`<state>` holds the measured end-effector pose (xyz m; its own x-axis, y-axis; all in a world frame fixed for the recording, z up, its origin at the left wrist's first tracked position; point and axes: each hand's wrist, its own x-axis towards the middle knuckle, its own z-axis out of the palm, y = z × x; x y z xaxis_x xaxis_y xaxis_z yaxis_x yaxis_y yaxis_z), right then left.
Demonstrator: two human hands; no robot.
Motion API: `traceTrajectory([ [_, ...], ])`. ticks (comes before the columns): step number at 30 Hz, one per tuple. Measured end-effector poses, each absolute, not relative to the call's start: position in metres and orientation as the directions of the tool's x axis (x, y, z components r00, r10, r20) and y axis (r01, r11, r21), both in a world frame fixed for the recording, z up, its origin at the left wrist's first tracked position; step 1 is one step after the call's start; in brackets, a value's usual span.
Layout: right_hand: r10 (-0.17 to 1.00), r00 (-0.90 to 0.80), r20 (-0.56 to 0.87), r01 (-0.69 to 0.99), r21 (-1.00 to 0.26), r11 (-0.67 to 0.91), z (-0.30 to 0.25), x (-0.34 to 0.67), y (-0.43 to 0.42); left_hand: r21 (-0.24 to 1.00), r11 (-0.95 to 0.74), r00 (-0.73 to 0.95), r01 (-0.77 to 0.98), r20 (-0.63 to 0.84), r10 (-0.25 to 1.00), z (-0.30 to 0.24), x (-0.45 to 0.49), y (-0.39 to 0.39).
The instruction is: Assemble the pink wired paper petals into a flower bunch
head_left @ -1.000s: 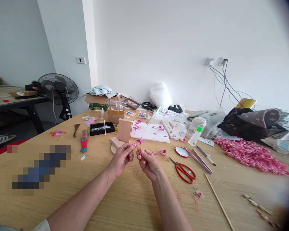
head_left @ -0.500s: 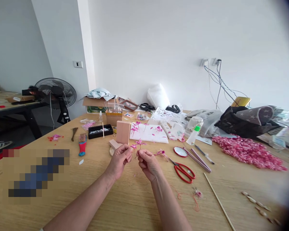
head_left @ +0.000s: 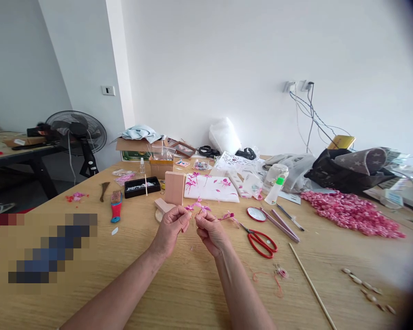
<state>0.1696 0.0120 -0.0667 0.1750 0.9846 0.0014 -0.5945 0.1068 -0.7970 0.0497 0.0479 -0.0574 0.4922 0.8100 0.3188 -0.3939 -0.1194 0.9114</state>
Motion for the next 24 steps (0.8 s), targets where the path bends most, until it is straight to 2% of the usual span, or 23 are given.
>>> traceTrajectory([
  [8, 0.987, 0.155, -0.038, -0.646, -0.76, 0.072, -0.0656, 0.1698, 0.0111, 0.904, -0.088, 0.463, -0.418, 0.295, 0.836, -0.0598, 0.0501, 0.0498],
  [17, 0.997, 0.078, -0.005, -0.678, -0.734, 0.049, -0.0626, 0.1718, 0.008, 0.881, -0.064, 0.421, -0.47, 0.287, 0.861, -0.0581, 0.0485, 0.055],
  [24, 0.994, 0.108, 0.012, -0.636, -0.768, 0.078, -0.0653, 0.1717, 0.0083, 0.88, -0.087, 0.4, -0.467, 0.297, 0.867, -0.0562, 0.0478, 0.055],
])
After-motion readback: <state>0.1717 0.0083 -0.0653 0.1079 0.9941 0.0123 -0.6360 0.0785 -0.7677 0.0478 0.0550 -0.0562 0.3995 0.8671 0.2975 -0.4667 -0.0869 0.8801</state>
